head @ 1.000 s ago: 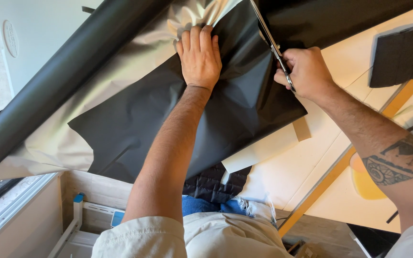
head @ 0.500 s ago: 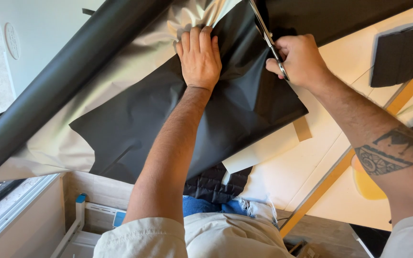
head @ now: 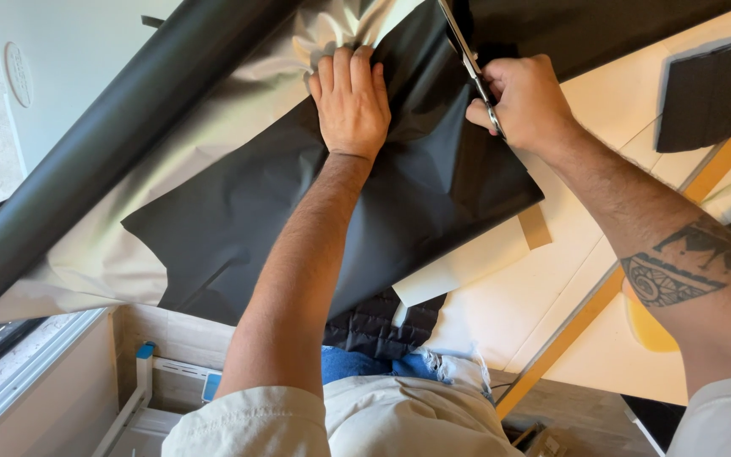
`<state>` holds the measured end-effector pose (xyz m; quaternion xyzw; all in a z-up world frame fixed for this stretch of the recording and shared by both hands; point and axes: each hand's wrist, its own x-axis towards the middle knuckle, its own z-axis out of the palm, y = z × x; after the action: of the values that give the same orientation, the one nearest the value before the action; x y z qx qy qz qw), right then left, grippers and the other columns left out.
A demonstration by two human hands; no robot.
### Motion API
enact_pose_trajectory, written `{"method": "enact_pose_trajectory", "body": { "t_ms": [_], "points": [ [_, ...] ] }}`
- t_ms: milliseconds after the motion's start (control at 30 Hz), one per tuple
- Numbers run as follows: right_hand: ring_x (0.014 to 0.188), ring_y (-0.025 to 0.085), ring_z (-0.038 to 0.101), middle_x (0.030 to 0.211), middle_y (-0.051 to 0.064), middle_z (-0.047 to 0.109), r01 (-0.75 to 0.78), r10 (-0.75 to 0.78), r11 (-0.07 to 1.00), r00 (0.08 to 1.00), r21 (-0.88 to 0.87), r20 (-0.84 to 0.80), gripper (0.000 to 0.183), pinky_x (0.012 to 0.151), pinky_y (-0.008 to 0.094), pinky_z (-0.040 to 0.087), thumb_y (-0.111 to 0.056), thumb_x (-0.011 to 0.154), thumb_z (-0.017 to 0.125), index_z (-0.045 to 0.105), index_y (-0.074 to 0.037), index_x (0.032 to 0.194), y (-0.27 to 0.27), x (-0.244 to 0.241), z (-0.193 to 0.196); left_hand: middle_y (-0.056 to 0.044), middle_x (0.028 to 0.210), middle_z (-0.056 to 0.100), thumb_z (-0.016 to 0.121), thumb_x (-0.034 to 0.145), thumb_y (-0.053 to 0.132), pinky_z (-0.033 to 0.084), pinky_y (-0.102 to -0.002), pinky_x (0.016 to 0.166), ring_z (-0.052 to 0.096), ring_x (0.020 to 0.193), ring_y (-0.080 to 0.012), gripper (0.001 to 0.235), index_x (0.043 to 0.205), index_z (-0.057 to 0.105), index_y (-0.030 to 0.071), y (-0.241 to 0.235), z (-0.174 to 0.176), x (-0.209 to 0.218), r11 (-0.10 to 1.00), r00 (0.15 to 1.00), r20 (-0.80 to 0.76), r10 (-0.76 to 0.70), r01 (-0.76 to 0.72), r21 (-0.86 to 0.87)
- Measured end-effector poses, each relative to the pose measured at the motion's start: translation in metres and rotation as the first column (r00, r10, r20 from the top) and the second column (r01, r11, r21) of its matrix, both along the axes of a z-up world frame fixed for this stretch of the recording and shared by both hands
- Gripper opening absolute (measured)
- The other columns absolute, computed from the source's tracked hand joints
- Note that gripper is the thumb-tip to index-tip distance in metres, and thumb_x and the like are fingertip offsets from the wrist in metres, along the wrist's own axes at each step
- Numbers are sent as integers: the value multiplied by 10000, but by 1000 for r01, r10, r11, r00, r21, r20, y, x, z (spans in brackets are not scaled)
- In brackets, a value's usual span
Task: Cutting a large piece of black fabric or synthetic leather using scissors on a workshop table.
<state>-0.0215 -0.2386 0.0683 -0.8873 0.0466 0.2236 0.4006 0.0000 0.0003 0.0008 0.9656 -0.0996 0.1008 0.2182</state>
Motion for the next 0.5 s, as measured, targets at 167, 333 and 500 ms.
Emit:
{"method": "enact_pose_trajectory", "body": {
  "t_ms": [167, 333, 500],
  "points": [
    [468, 64, 403, 525, 21, 579, 4, -4, 1000, 1000, 7, 12, 129, 448, 229, 296, -26, 669, 638, 517, -39, 625, -1, -1, -2, -62, 1027, 563, 484, 1035, 261, 398, -453, 778, 494, 903, -307, 232, 1157, 605, 106, 0, -1, 1, 1000, 1000, 4, 0, 0, 6],
    [511, 57, 350, 523, -3, 545, 54, -54, 998, 997, -16, -53, 106, 453, 238, 260, -44, 620, 588, 483, -53, 613, 5, 0, 4, -64, 1035, 565, 474, 1037, 264, 392, -452, 782, 495, 907, -310, 253, 1181, 604, 102, 0, -2, 0, 1000, 1000, -4, -2, 2, -7],
    [500, 73, 364, 526, 6, 547, 72, -71, 997, 996, 13, -62, 121, 454, 240, 272, -22, 632, 602, 485, -45, 610, 7, -1, 7, -69, 1021, 560, 473, 1039, 257, 395, -457, 789, 494, 907, -312, 251, 1171, 608, 92, 1, -3, 0, 1000, 1000, 0, 2, -2, -7]
  ]
}}
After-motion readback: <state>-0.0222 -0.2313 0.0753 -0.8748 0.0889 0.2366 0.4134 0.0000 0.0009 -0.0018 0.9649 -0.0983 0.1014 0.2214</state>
